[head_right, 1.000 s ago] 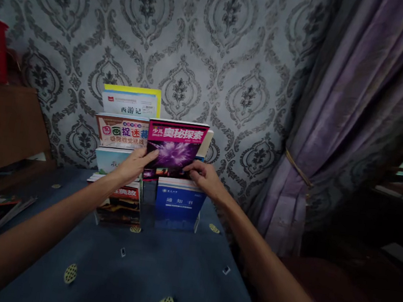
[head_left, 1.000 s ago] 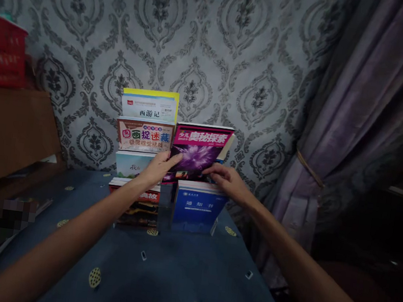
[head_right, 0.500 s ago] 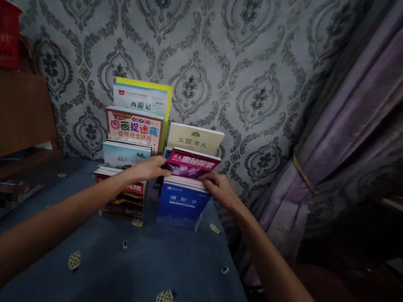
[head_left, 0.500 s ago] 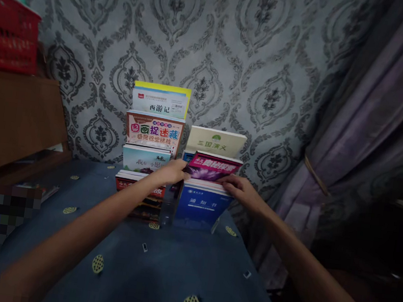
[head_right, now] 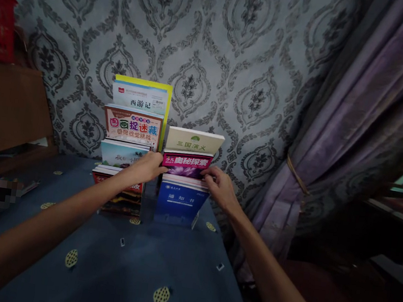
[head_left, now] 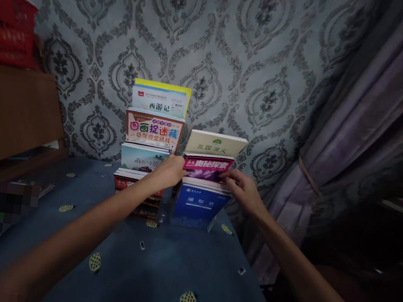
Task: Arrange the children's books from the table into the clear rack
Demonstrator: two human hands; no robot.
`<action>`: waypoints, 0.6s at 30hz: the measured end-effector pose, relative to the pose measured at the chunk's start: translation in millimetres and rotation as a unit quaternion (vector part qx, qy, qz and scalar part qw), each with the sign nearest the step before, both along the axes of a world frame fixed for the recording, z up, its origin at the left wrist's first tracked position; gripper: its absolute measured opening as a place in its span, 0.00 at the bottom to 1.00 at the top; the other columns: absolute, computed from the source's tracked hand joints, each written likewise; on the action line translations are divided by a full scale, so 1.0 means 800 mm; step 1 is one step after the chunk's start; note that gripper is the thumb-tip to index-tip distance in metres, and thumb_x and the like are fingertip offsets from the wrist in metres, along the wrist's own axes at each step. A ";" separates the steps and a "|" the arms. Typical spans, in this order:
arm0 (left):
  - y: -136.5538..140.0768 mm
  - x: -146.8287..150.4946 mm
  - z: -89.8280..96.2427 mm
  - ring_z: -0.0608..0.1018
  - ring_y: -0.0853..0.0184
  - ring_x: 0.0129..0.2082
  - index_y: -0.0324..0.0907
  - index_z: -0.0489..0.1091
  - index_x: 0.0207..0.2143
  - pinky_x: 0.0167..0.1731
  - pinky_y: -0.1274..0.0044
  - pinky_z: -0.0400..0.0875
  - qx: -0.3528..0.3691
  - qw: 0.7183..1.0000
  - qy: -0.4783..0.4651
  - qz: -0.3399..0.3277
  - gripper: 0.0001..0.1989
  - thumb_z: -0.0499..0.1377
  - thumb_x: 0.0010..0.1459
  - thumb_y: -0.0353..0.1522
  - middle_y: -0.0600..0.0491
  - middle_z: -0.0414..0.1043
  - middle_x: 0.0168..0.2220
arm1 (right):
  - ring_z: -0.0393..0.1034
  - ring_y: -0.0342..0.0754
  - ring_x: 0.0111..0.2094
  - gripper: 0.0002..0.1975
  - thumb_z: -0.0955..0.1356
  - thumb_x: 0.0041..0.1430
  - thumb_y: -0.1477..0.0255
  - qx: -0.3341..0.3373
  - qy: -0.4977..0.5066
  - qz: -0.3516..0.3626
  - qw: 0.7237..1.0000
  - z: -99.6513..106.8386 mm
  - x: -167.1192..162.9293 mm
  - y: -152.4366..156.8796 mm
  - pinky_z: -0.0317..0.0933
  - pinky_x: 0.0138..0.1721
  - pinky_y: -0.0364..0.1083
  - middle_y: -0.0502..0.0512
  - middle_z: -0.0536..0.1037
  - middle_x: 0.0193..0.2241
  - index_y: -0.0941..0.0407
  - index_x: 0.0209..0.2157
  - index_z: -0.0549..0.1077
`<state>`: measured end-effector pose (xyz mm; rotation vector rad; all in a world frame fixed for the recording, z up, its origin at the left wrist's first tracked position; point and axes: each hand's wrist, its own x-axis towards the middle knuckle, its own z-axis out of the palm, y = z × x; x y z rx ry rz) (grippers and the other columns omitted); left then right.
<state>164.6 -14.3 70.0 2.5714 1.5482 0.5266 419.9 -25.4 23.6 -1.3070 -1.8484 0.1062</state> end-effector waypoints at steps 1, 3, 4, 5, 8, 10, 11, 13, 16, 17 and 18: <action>0.000 0.001 0.000 0.80 0.55 0.44 0.32 0.75 0.41 0.43 0.73 0.72 -0.015 1.000 0.003 -0.002 0.13 0.56 0.62 0.32 0.37 0.79 0.40 | 0.72 0.53 0.38 0.14 0.62 0.54 0.68 0.011 -0.004 -0.009 1.000 -0.002 0.000 0.000 0.63 0.37 0.48 0.58 0.79 0.36 0.56 0.33 0.77; 0.001 0.002 -0.001 0.81 0.57 0.42 0.32 0.76 0.40 0.41 0.74 0.72 -0.033 0.999 0.008 -0.003 0.13 0.55 0.62 0.30 0.37 0.79 0.37 | 0.72 0.53 0.37 0.13 0.62 0.53 0.68 0.017 -0.012 -0.015 1.000 -0.008 0.001 0.001 0.63 0.37 0.48 0.58 0.79 0.36 0.56 0.33 0.77; 0.002 0.003 -0.002 0.81 0.58 0.41 0.31 0.77 0.39 0.40 0.75 0.72 -0.037 0.999 0.008 -0.002 0.13 0.54 0.62 0.30 0.38 0.80 0.35 | 0.72 0.53 0.37 0.14 0.62 0.53 0.67 0.013 -0.015 -0.011 1.000 -0.010 0.001 0.001 0.63 0.37 0.49 0.58 0.79 0.35 0.56 0.34 0.77; 0.003 0.003 -0.003 0.82 0.58 0.39 0.31 0.77 0.38 0.39 0.75 0.72 -0.038 0.999 0.007 -0.001 0.13 0.54 0.62 0.29 0.38 0.80 0.34 | 0.72 0.53 0.37 0.14 0.62 0.53 0.67 0.009 -0.015 -0.006 1.000 -0.013 0.002 0.002 0.64 0.38 0.49 0.58 0.79 0.35 0.56 0.34 0.77; 0.007 0.004 -0.007 0.82 0.59 0.35 0.31 0.77 0.35 0.36 0.76 0.73 -0.042 0.999 0.007 -0.003 0.15 0.52 0.64 0.29 0.38 0.79 0.30 | 0.73 0.54 0.38 0.14 0.62 0.54 0.66 0.004 -0.007 0.005 1.000 -0.018 0.004 0.001 0.64 0.40 0.50 0.58 0.79 0.35 0.56 0.34 0.77; 0.009 0.005 -0.010 0.82 0.58 0.35 0.31 0.78 0.35 0.36 0.75 0.73 -0.040 0.999 0.009 -0.005 0.16 0.51 0.64 0.29 0.37 0.79 0.30 | 0.73 0.54 0.38 0.14 0.62 0.54 0.66 0.006 0.001 0.009 1.000 -0.018 0.004 0.000 0.65 0.40 0.50 0.58 0.79 0.35 0.56 0.33 0.77; 0.009 0.005 -0.011 0.83 0.58 0.36 0.31 0.78 0.35 0.36 0.75 0.73 -0.038 0.999 0.010 -0.005 0.16 0.51 0.64 0.29 0.36 0.80 0.31 | 0.73 0.54 0.38 0.14 0.62 0.54 0.66 0.008 0.004 0.010 1.000 -0.018 0.003 0.000 0.65 0.41 0.50 0.58 0.79 0.35 0.57 0.33 0.77; 0.009 0.007 -0.013 0.82 0.57 0.39 0.32 0.78 0.36 0.38 0.74 0.73 -0.033 0.999 0.015 -0.002 0.15 0.51 0.64 0.27 0.34 0.80 0.34 | 0.73 0.53 0.38 0.14 0.62 0.54 0.66 0.009 0.009 0.009 1.000 -0.018 0.002 -0.002 0.65 0.41 0.50 0.58 0.79 0.35 0.57 0.33 0.77; 0.005 0.008 -0.014 0.82 0.56 0.43 0.33 0.78 0.37 0.40 0.74 0.72 -0.028 0.999 0.026 0.001 0.14 0.52 0.62 0.26 0.33 0.79 0.39 | 0.73 0.52 0.37 0.13 0.62 0.53 0.67 0.007 0.015 -0.001 1.000 -0.017 0.000 -0.005 0.64 0.39 0.49 0.57 0.79 0.34 0.55 0.33 0.77; 0.003 0.008 -0.014 0.82 0.55 0.44 0.33 0.78 0.37 0.41 0.74 0.72 -0.027 0.999 0.029 0.001 0.13 0.52 0.62 0.25 0.33 0.79 0.40 | 0.73 0.52 0.37 0.13 0.62 0.53 0.67 0.007 0.015 -0.003 1.000 -0.017 -0.001 -0.006 0.64 0.39 0.48 0.56 0.79 0.34 0.55 0.32 0.76; 0.000 0.008 -0.014 0.81 0.54 0.44 0.33 0.78 0.37 0.41 0.73 0.72 -0.026 0.999 0.031 0.002 0.13 0.52 0.62 0.25 0.33 0.79 0.40 | 0.73 0.52 0.37 0.13 0.62 0.53 0.67 0.007 0.013 -0.005 1.000 -0.017 -0.001 -0.008 0.64 0.38 0.48 0.56 0.79 0.34 0.55 0.32 0.76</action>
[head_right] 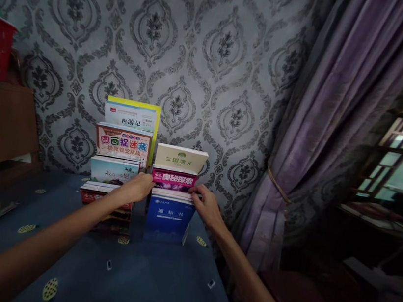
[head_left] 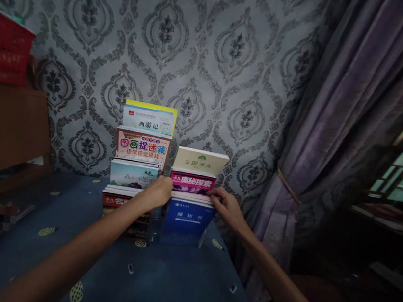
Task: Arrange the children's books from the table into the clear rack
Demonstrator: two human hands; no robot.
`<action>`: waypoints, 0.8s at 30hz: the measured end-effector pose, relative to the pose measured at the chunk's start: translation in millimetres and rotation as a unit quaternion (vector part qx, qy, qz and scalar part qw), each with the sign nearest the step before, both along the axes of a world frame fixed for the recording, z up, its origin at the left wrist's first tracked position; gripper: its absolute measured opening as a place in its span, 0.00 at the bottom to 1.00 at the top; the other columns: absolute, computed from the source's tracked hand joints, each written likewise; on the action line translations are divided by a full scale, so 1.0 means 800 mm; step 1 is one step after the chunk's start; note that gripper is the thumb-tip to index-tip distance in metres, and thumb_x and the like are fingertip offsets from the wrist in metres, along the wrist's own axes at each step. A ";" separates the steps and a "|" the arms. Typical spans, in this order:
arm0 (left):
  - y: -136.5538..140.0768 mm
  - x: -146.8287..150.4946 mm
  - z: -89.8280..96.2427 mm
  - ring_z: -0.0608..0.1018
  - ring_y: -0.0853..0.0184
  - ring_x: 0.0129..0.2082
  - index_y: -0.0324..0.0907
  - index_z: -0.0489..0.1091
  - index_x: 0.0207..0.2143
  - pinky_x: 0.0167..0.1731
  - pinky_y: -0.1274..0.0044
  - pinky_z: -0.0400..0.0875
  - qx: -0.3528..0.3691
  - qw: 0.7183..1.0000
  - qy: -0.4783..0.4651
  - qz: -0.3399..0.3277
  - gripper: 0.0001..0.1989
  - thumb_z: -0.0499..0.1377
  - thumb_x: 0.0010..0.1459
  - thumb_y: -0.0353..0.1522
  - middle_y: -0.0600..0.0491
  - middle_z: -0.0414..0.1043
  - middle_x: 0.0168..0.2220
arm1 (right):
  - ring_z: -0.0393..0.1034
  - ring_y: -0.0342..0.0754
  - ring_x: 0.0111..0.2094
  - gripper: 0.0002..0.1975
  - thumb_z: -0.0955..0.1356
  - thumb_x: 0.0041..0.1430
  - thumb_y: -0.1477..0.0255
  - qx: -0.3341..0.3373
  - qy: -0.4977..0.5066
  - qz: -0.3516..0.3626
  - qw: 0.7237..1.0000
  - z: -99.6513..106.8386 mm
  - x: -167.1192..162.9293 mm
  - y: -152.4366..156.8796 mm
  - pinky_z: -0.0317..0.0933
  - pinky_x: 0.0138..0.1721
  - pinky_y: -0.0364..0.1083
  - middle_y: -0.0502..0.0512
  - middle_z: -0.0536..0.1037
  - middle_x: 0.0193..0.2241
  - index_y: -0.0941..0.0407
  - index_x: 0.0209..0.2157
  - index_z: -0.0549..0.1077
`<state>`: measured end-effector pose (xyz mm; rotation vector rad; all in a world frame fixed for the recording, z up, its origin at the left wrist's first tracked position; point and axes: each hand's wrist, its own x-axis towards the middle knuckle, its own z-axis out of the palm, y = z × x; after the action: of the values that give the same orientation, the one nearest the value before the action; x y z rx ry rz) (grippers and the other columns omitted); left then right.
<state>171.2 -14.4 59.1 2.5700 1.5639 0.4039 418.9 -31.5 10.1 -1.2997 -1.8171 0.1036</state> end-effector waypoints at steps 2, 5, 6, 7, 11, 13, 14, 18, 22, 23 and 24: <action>-0.006 0.000 0.001 0.81 0.53 0.45 0.31 0.76 0.39 0.41 0.72 0.72 0.005 1.000 -0.001 0.005 0.13 0.51 0.63 0.26 0.31 0.78 0.42 | 0.72 0.52 0.36 0.12 0.61 0.53 0.68 -0.001 -0.005 -0.008 1.000 0.001 -0.001 -0.002 0.64 0.38 0.48 0.56 0.79 0.33 0.55 0.32 0.75; -0.014 0.001 0.003 0.80 0.51 0.47 0.27 0.71 0.47 0.41 0.71 0.71 0.018 0.999 -0.014 0.026 0.15 0.50 0.64 0.28 0.28 0.76 0.45 | 0.72 0.52 0.34 0.10 0.61 0.53 0.68 0.009 0.009 -0.052 0.999 0.002 -0.005 -0.004 0.64 0.37 0.49 0.56 0.79 0.32 0.55 0.32 0.72; -0.015 0.002 0.004 0.80 0.51 0.47 0.26 0.68 0.50 0.41 0.71 0.71 0.019 0.999 -0.020 0.033 0.17 0.50 0.65 0.29 0.28 0.75 0.46 | 0.73 0.52 0.34 0.09 0.62 0.53 0.68 0.016 0.023 -0.071 0.997 0.002 -0.007 -0.004 0.65 0.37 0.49 0.56 0.79 0.33 0.55 0.34 0.71; -0.016 0.002 0.004 0.80 0.51 0.47 0.25 0.66 0.52 0.41 0.71 0.71 0.019 0.999 -0.025 0.039 0.18 0.50 0.65 0.29 0.28 0.75 0.46 | 0.73 0.53 0.35 0.10 0.62 0.54 0.69 0.023 0.038 -0.086 0.995 0.002 -0.010 -0.003 0.65 0.38 0.50 0.57 0.80 0.34 0.55 0.36 0.70; -0.016 0.004 0.006 0.80 0.54 0.47 0.29 0.70 0.48 0.39 0.74 0.71 0.004 0.999 -0.025 0.037 0.15 0.51 0.65 0.29 0.31 0.76 0.46 | 0.75 0.54 0.40 0.14 0.61 0.55 0.71 0.025 0.038 -0.107 0.993 0.002 -0.023 0.000 0.65 0.43 0.51 0.60 0.80 0.39 0.56 0.43 0.69; -0.016 0.005 0.007 0.80 0.54 0.48 0.29 0.72 0.46 0.40 0.75 0.71 0.001 0.999 -0.021 0.033 0.14 0.51 0.64 0.28 0.31 0.76 0.45 | 0.75 0.56 0.40 0.14 0.60 0.56 0.71 0.019 0.004 -0.123 0.992 0.002 -0.028 0.001 0.64 0.43 0.51 0.61 0.81 0.38 0.57 0.42 0.71; -0.016 0.006 0.009 0.80 0.54 0.48 0.29 0.72 0.45 0.40 0.74 0.71 -0.001 0.999 -0.020 0.032 0.14 0.51 0.64 0.28 0.31 0.76 0.45 | 0.74 0.56 0.39 0.14 0.59 0.56 0.71 0.018 -0.009 -0.134 0.991 0.003 -0.030 0.001 0.64 0.41 0.51 0.62 0.81 0.37 0.57 0.40 0.72; -0.019 0.010 0.013 0.80 0.55 0.48 0.30 0.75 0.44 0.41 0.75 0.71 -0.007 0.999 -0.020 0.032 0.14 0.51 0.63 0.27 0.33 0.77 0.45 | 0.72 0.54 0.30 0.13 0.59 0.55 0.71 0.023 -0.026 -0.166 0.985 0.004 -0.029 -0.002 0.62 0.34 0.48 0.58 0.79 0.29 0.56 0.37 0.73; -0.018 0.011 0.013 0.79 0.55 0.49 0.32 0.75 0.44 0.43 0.74 0.70 -0.008 0.999 -0.031 0.030 0.15 0.51 0.64 0.29 0.34 0.77 0.46 | 0.69 0.51 0.25 0.11 0.60 0.55 0.68 0.028 -0.025 -0.170 0.985 0.003 -0.025 -0.003 0.60 0.29 0.47 0.54 0.77 0.24 0.54 0.33 0.72; -0.017 0.011 0.011 0.79 0.55 0.49 0.32 0.75 0.44 0.43 0.74 0.70 -0.009 0.999 -0.035 0.028 0.15 0.51 0.64 0.29 0.33 0.77 0.46 | 0.69 0.51 0.25 0.11 0.60 0.55 0.68 0.033 -0.025 -0.168 0.985 0.002 -0.024 -0.002 0.59 0.28 0.46 0.54 0.76 0.24 0.54 0.32 0.72; -0.014 0.011 0.010 0.79 0.55 0.49 0.32 0.75 0.44 0.43 0.74 0.71 -0.010 0.999 -0.039 0.026 0.15 0.51 0.64 0.28 0.33 0.77 0.46 | 0.69 0.51 0.25 0.10 0.60 0.55 0.68 0.039 -0.025 -0.166 0.985 0.001 -0.024 -0.002 0.59 0.28 0.46 0.54 0.76 0.24 0.53 0.32 0.71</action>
<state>179.7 -25.6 66.7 2.4720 1.6029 0.4839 399.9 -32.9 10.9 -1.5398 -1.6034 -0.1805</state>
